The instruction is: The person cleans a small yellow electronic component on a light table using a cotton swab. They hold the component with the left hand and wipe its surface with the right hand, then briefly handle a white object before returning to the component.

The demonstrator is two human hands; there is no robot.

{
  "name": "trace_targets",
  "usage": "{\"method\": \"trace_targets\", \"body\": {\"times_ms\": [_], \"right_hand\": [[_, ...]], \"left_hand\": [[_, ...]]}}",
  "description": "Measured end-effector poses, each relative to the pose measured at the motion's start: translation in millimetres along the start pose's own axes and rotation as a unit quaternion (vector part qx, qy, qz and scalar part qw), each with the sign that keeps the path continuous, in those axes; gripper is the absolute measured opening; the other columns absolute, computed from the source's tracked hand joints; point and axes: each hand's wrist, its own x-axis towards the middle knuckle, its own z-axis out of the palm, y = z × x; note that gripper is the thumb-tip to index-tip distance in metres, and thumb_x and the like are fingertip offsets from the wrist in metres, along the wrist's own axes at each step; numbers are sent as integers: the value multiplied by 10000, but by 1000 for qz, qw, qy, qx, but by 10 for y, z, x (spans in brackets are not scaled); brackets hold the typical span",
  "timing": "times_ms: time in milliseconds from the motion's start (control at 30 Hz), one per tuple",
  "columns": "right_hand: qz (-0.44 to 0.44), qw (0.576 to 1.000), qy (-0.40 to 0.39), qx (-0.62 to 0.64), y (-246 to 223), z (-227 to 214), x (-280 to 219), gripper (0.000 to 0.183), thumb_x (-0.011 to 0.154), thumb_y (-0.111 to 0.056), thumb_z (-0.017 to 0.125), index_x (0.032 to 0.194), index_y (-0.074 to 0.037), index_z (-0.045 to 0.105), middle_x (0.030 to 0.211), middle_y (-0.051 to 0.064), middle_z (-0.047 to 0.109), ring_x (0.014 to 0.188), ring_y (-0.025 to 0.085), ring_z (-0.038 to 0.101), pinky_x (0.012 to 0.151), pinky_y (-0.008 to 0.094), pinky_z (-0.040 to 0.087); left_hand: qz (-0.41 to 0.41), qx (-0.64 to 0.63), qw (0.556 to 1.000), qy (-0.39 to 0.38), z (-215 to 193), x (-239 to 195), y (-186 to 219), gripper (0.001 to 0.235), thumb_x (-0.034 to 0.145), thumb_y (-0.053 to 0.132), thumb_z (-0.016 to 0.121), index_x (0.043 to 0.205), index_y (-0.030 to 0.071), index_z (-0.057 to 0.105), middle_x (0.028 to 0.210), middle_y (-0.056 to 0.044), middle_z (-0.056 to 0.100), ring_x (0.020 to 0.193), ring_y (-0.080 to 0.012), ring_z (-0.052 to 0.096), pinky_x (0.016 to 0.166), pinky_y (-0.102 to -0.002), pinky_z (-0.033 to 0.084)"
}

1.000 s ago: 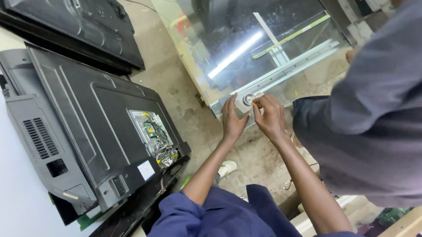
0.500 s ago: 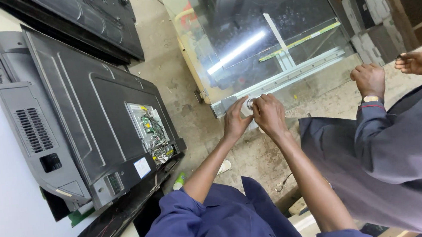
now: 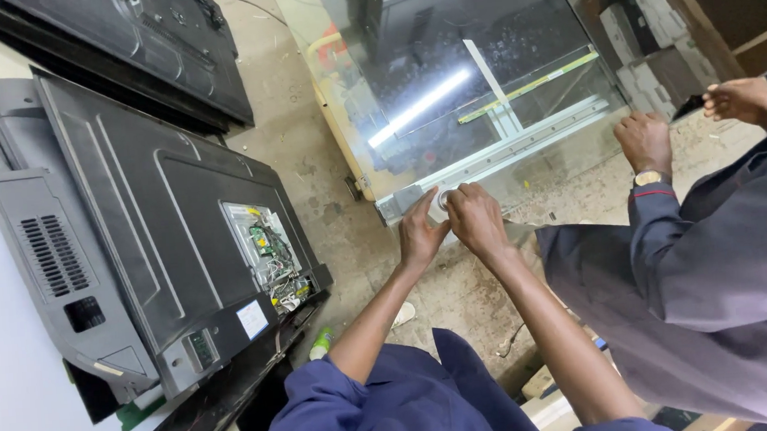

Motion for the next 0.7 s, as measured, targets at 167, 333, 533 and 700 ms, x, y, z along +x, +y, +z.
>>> {"method": "trace_targets", "body": {"times_ms": [167,333,533,700], "right_hand": [[-9,1000,10,-1,29,54,-19,104,878,-171,623,872,-72,653,733,80,539,762,294,594,619,393,494],[-14,999,52,-4,72,270,-43,85,866,-163,627,861,-79,614,723,61,501,760,288,585,624,384,493],[-18,997,72,-5,31,259,-30,80,839,-145,646,838,-78,602,698,46,497,721,266,580,617,369,487],[-11,997,74,-7,23,267,-27,80,832,-144,648,841,-75,607,695,40,496,708,255,575,617,365,484]], "left_hand": [[3,-13,1000,-2,-107,37,154,639,678,96,830,1284,41,635,1195,-188,678,1129,-363,633,961,-461,514],[10,4,1000,1,-74,27,79,657,663,96,825,1291,69,635,1198,-165,683,1122,-348,639,959,-452,519],[-3,21,1000,-2,-68,37,41,690,642,62,811,1307,107,634,1215,-135,684,1126,-323,642,963,-434,522],[-6,23,1000,8,-52,45,6,693,633,53,805,1303,124,640,1220,-130,684,1131,-317,640,963,-422,522]]}}
